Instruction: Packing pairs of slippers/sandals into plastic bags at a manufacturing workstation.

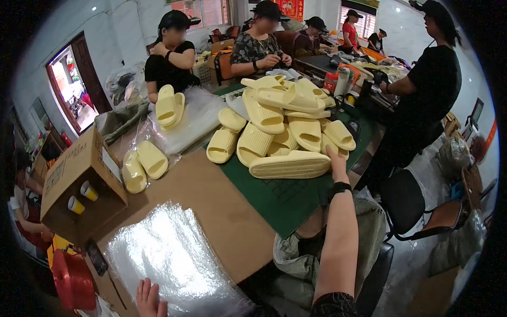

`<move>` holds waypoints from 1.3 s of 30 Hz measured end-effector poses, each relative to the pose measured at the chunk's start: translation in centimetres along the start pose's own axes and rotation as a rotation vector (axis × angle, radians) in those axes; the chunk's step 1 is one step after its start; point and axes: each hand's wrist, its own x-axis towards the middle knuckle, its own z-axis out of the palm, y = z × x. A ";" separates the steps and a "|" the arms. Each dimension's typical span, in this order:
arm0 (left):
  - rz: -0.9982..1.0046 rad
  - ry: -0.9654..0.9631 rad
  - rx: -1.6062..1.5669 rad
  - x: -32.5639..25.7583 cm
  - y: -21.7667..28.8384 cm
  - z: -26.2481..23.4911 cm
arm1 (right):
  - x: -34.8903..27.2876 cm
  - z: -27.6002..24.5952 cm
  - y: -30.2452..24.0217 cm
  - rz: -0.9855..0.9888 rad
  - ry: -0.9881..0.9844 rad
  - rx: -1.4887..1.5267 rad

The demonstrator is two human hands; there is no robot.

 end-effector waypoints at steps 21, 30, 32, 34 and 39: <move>0.005 0.079 -0.011 -0.9 -2.0 1.8 | -31.6 19.3 6.2 -0.060 -0.473 -0.022; 0.013 0.171 -0.015 -1.4 -2.4 2.0 | -36.7 17.4 -0.1 0.166 -0.640 -0.118; 0.040 0.209 -0.006 -1.6 -2.8 2.2 | -36.9 16.3 -2.6 -0.008 -0.746 -0.313; 0.027 0.212 -0.007 -1.6 -2.8 2.2 | -37.0 16.7 -3.8 -0.405 -0.659 -0.553; 0.000 0.182 -0.020 -1.9 -2.3 1.6 | -31.8 21.9 -4.1 -1.043 -0.599 -0.660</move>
